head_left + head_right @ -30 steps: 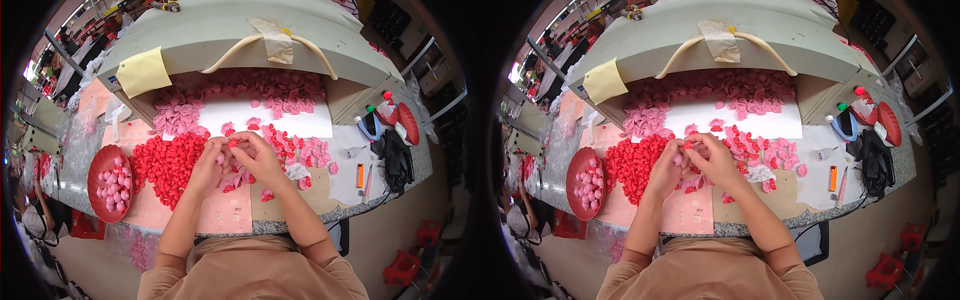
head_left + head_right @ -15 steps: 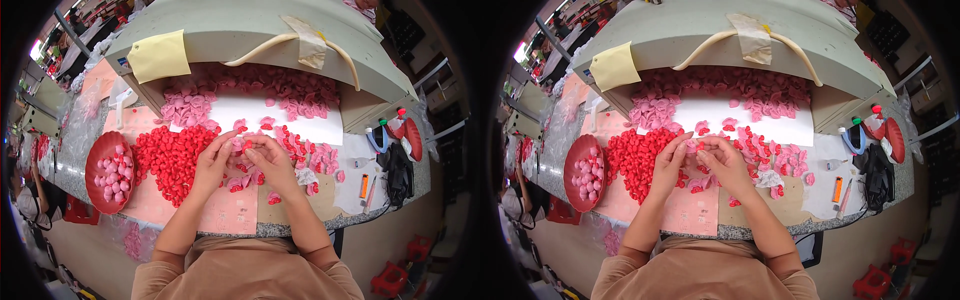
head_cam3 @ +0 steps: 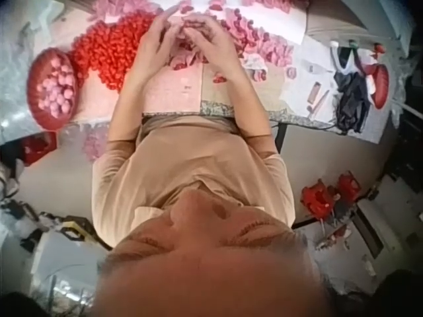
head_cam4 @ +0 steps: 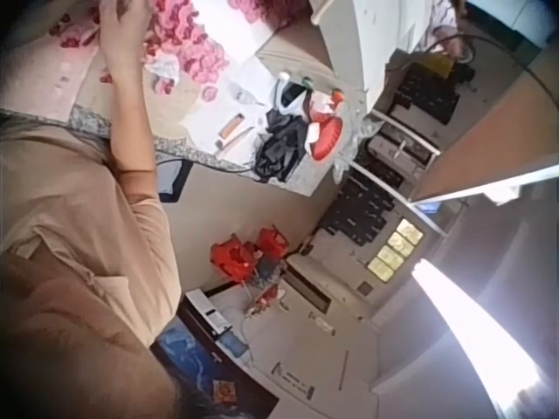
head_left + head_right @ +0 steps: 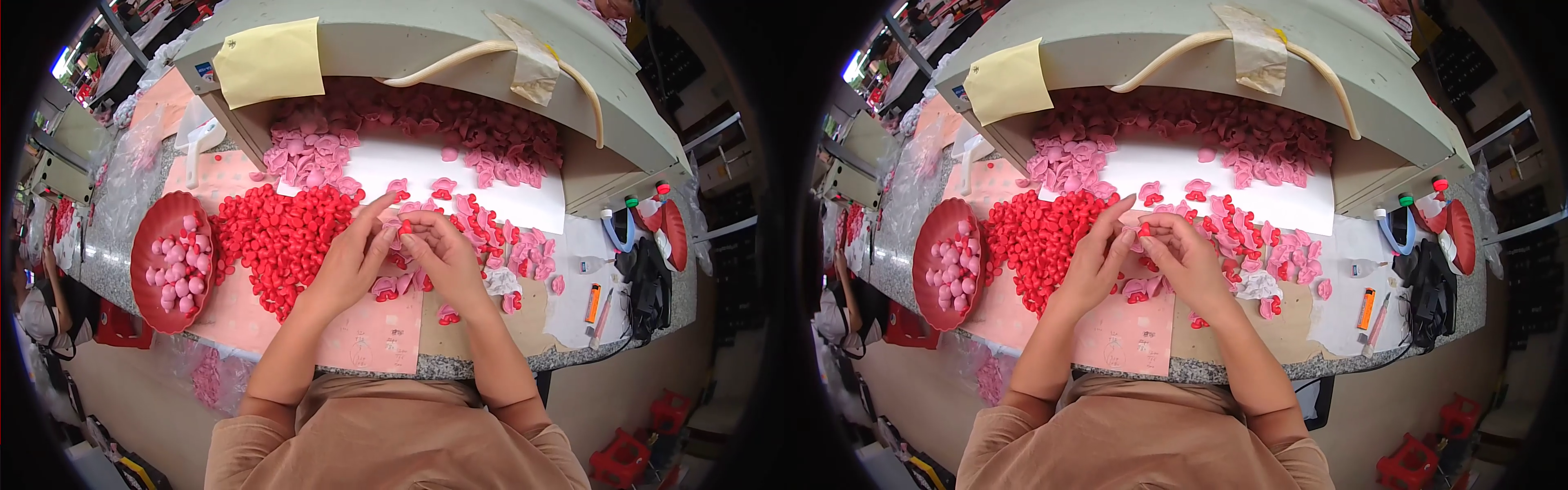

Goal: Manually assembling small pink plastic components by joining two halves together at a factory workbench.

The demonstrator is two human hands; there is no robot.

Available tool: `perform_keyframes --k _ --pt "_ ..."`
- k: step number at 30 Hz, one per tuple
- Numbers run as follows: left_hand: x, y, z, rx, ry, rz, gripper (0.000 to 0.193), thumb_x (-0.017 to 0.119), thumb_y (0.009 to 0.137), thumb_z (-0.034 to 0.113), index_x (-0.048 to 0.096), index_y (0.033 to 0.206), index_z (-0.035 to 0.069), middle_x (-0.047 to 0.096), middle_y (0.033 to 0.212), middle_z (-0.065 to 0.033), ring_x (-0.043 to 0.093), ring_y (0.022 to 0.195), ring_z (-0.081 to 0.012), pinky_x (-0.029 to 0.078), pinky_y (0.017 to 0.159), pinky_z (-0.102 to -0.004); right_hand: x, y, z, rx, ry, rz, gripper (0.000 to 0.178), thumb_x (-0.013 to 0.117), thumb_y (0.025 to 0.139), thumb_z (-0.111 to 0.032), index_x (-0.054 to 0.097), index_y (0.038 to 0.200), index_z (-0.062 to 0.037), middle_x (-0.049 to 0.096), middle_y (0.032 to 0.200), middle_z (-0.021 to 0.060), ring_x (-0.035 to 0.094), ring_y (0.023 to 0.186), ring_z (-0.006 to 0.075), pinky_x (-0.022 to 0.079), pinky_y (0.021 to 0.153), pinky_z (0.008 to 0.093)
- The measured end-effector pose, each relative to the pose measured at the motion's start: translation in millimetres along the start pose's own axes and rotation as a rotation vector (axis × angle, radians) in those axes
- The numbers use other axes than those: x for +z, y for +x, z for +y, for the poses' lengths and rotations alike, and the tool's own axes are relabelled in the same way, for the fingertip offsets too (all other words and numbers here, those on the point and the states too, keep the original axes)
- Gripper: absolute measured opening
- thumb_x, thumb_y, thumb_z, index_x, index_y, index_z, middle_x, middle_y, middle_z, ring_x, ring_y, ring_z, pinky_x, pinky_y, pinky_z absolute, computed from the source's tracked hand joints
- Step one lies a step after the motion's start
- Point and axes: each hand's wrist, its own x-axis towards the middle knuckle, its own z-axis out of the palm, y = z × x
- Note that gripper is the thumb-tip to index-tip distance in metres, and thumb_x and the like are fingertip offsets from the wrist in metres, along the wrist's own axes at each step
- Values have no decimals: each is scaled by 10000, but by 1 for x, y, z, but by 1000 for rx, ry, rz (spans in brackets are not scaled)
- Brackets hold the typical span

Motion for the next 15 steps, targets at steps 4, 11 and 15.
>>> perform_keyframes --k 4,11,15 --pt "1 -3 -2 -277 -94 -39 239 431 954 208 471 1012 -21 568 855 -195 579 805 -345 452 709 -403 2 0 3 7 56 14 269 520 900 -24 472 1163 1 551 1040 54 554 931 95 459 821 226" --pt "4 -7 -1 -147 -52 41 212 431 956 194 451 935 -16 552 813 -207 573 766 -369 450 658 -418 -3 2 2 58 -58 -127 251 506 912 -43 456 1154 -4 555 1033 54 544 932 90 447 815 221" --pt "8 -4 0 -225 -146 21 220 420 960 198 450 928 -17 552 816 -209 572 774 -381 451 661 -419 0 0 4 16 -76 -71 244 498 914 -39 456 1151 -4 553 1042 53 542 945 96 445 829 233"
